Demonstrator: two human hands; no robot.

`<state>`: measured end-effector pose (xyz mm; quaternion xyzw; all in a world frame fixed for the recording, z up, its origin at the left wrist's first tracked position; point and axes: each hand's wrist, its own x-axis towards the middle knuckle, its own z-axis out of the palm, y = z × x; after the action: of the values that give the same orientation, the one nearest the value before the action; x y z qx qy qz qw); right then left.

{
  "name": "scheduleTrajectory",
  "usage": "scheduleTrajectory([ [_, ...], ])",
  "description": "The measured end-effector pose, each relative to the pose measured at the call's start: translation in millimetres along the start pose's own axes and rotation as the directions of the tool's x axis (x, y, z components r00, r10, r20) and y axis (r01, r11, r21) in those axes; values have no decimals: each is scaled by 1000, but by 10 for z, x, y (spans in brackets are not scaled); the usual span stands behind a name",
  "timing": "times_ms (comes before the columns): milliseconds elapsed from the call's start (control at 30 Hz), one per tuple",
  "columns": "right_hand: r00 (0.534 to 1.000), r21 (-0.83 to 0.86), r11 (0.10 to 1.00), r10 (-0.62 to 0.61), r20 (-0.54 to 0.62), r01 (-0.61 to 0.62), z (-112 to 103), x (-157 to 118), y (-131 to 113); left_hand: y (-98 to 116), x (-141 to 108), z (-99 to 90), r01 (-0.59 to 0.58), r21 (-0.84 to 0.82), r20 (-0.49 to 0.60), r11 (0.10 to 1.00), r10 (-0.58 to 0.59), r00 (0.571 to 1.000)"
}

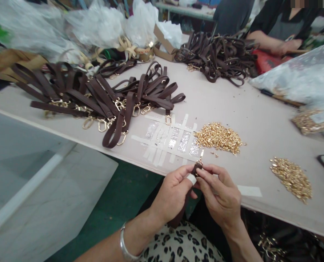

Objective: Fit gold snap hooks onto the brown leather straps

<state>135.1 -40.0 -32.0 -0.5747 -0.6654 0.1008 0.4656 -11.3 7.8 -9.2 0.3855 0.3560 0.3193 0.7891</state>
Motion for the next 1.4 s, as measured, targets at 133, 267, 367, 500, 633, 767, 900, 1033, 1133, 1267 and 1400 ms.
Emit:
scheduleTrajectory([
  [133,995,-10,999,37,-94,-38,50,-1,-61,15,-64,22,40,-14,-17,999,-41,999],
  [267,985,2,994,106,-135,-107,95,-34,-88,-21,-91,44,30,-41,-51,999,-32,998],
  [367,993,-34,998,51,-107,-55,109,-64,-74,-47,-54,63,36,-108,-71,993,-44,997],
  [500,999,-70,997,-21,-34,18,75,-39,-22,-50,21,61,66,-160,-103,985,-84,991],
  [633,997,-61,997,-43,69,47,-55,94,25,-43,90,9,94,-92,-65,991,-101,993],
  [767,992,-136,985,-91,91,103,-209,245,85,-41,126,-28,143,-8,-54,990,-143,988],
  [900,999,-219,975,-22,33,29,-277,316,208,3,55,-83,76,-46,-121,996,-81,989],
  [1033,983,-260,959,-67,171,111,-213,317,269,99,-44,-252,-27,-100,-211,995,6,977],
  [1133,946,-309,928,-108,305,206,-102,322,216,162,-66,-383,-94,-108,-273,990,61,960],
  [1267,956,-359,907,-129,263,221,42,392,219,189,-60,-455,-109,-112,-324,988,67,944],
  [1400,934,-360,883,-198,298,302,170,484,368,187,-117,-484,-87,-91,-330,992,53,943],
])
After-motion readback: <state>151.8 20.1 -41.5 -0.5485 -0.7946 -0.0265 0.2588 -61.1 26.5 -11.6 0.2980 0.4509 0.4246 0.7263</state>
